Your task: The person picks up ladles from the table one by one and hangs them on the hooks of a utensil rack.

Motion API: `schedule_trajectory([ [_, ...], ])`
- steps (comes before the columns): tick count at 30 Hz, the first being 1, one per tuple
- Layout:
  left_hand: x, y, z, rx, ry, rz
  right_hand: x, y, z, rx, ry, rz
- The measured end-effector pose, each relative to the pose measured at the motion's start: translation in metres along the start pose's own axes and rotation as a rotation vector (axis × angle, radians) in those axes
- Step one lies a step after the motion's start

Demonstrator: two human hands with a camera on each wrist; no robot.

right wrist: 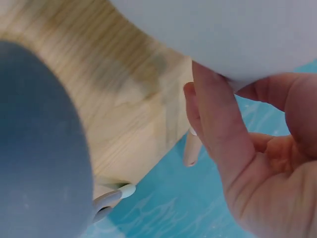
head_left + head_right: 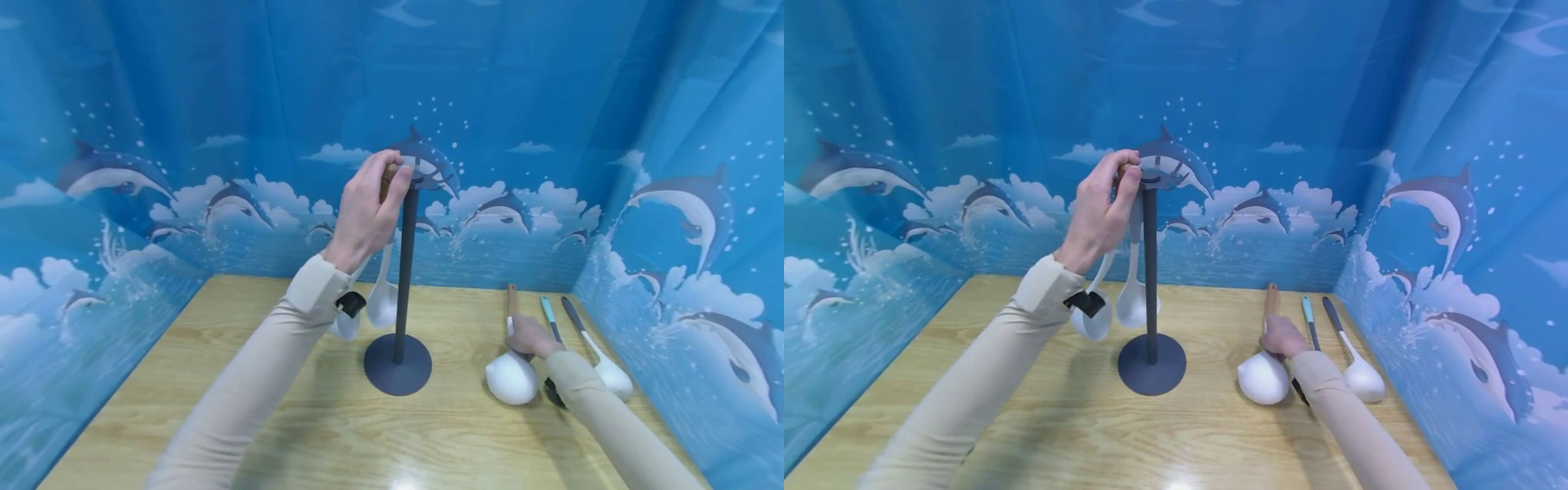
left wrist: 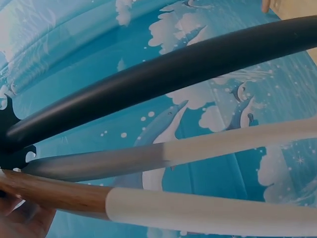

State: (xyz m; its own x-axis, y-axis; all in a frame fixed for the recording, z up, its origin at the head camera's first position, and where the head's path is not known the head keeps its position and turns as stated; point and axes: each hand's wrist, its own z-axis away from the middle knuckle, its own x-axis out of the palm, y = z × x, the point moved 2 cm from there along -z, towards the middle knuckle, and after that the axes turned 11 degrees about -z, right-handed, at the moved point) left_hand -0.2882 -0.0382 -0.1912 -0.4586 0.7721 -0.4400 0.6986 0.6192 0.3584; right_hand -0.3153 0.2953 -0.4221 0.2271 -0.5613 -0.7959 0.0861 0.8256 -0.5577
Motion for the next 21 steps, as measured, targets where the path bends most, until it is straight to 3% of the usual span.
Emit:
schedule_trajectory([
  [7, 0.003, -0.004, 0.0, 0.027, 0.025, -0.014, -0.005, -0.014, 0.008, -0.061, 0.027, -0.159],
  [14, 0.005, -0.003, 0.001, 0.022, 0.046, -0.035, -0.001, -0.035, 0.015, -0.127, 0.052, -0.383],
  [21, 0.008, -0.002, 0.001, -0.01, 0.07, -0.05, -0.003, -0.063, 0.024, -0.266, 0.176, -0.406],
])
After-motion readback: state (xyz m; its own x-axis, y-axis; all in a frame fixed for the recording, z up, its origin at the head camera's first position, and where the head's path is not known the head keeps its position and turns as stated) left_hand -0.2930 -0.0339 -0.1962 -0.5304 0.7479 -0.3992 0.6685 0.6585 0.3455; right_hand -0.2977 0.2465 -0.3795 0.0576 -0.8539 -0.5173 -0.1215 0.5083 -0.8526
